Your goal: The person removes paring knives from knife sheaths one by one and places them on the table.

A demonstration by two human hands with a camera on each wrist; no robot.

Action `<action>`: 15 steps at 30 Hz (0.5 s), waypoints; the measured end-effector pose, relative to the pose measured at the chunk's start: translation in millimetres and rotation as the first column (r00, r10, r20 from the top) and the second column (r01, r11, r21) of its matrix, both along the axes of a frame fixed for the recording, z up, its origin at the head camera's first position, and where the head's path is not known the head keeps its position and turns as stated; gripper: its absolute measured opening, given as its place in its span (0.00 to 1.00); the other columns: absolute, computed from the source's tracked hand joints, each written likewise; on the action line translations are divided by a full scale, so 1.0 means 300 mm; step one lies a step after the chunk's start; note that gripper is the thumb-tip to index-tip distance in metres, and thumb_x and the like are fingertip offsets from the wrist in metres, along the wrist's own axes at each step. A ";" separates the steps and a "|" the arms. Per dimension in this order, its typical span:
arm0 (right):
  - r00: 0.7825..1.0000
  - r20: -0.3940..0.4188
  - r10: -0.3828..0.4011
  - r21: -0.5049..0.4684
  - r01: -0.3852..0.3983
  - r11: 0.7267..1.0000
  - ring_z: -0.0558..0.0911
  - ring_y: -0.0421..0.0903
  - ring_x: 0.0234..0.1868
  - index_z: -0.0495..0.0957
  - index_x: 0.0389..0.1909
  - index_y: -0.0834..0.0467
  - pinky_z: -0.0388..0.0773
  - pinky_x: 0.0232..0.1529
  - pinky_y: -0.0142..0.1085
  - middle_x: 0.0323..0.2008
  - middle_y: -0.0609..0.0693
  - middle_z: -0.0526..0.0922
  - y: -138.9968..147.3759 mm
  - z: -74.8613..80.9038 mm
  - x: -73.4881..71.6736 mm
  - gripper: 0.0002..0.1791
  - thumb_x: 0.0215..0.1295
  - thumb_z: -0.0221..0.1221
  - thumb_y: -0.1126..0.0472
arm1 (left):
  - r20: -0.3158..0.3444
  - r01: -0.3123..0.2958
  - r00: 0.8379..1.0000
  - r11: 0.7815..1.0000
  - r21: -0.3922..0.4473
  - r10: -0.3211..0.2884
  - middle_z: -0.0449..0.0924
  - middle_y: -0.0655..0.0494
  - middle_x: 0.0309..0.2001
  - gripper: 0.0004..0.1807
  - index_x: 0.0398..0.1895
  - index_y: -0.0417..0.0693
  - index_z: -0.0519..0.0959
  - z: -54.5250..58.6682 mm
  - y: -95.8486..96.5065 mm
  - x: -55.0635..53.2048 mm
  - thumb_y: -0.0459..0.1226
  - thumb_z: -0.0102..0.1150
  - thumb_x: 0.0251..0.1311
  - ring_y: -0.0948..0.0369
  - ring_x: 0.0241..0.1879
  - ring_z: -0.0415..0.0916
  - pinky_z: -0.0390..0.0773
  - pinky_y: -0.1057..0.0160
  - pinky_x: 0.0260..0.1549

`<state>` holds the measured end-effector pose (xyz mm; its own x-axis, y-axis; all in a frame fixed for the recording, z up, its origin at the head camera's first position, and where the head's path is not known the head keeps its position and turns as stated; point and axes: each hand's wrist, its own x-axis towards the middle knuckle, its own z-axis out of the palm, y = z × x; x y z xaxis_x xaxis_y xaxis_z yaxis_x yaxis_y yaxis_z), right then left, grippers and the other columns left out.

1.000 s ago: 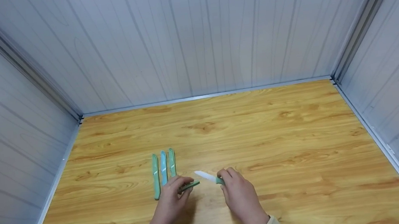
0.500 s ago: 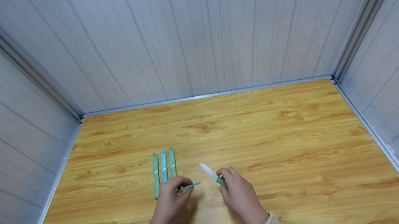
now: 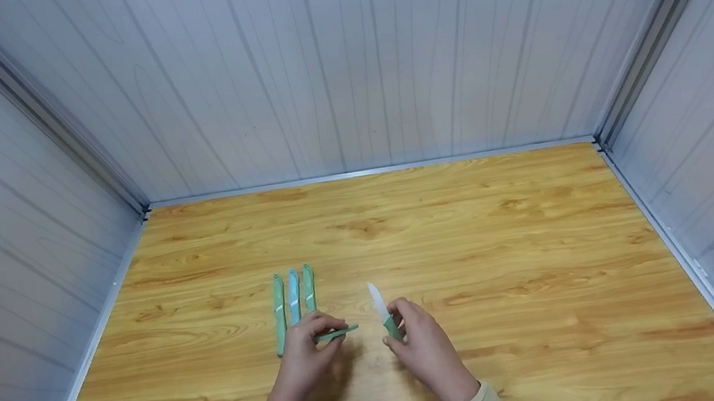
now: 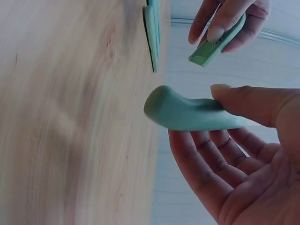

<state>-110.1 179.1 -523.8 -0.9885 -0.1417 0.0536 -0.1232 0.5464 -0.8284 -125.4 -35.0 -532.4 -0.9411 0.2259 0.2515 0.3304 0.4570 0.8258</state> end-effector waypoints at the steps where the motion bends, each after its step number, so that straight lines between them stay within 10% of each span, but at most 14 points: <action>1: 1.000 0.008 -0.004 -0.009 0.004 1.000 0.79 0.47 0.34 0.74 0.45 0.58 0.79 0.29 0.34 0.36 0.50 0.77 -0.001 0.000 -0.001 0.19 0.54 0.67 0.71 | 0.002 0.003 1.000 1.000 0.004 -0.003 0.76 0.65 0.34 0.09 0.33 0.49 0.85 0.000 0.000 0.000 0.26 0.66 0.54 0.65 0.37 0.76 0.79 0.66 0.40; 15: 0.998 0.066 -0.013 -0.083 0.019 0.996 0.79 0.45 0.32 0.72 0.43 0.56 0.79 0.28 0.34 0.36 0.50 0.77 -0.023 -0.007 -0.001 0.19 0.54 0.69 0.67 | 0.141 0.011 0.990 0.992 0.128 -0.030 0.81 0.60 0.37 0.16 0.44 0.51 0.75 -0.010 0.000 -0.003 0.26 0.64 0.56 0.66 0.38 0.80 0.80 0.65 0.38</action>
<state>-110.3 172.3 -526.0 -0.9923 -0.1237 0.0003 -0.0596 0.4760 -0.8774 -126.4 -35.0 -535.5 -0.9648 0.2204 0.1432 0.2136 0.3403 0.9157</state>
